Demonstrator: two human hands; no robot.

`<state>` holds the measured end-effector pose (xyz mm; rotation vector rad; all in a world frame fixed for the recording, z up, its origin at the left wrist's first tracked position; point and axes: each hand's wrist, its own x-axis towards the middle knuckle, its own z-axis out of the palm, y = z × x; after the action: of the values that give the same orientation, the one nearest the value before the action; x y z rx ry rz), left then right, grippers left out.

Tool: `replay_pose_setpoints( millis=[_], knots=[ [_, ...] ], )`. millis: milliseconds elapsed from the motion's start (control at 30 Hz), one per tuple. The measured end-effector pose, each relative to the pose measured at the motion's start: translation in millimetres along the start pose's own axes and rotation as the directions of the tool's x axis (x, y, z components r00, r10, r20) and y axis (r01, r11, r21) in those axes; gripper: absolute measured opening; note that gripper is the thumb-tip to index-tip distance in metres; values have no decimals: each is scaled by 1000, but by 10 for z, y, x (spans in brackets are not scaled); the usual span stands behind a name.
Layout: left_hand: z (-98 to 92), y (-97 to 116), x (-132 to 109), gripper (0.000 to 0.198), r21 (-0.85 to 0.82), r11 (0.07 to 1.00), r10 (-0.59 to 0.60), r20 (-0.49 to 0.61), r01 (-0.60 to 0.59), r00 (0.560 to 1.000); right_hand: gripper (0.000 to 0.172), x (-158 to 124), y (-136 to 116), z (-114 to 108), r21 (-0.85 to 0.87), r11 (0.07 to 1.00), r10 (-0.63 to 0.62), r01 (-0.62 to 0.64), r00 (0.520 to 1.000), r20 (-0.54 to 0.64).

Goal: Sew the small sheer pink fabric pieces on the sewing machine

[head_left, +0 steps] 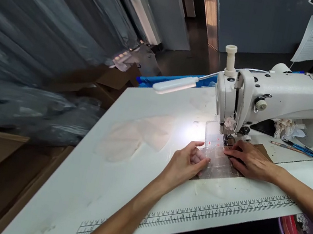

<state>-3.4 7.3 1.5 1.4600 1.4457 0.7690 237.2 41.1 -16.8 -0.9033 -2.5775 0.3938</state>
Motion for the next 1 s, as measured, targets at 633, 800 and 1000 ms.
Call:
replay_pose_setpoints(
  millis=[633,800,1000],
  knots=[
    [81,-5,26,50,-70,995,-69,-70,64,995,29,-83,56,-3,148,987,-54,61,997,-51],
    [72,4,25,49,-66,996,-69,-66,65,995,31,-96,58,-51,196,977,-67,78,996,-61],
    [66,-8,25,50,-54,997,-57,-48,54,997,34,-147,15,-112,143,978,-159,152,986,41]
  ],
)
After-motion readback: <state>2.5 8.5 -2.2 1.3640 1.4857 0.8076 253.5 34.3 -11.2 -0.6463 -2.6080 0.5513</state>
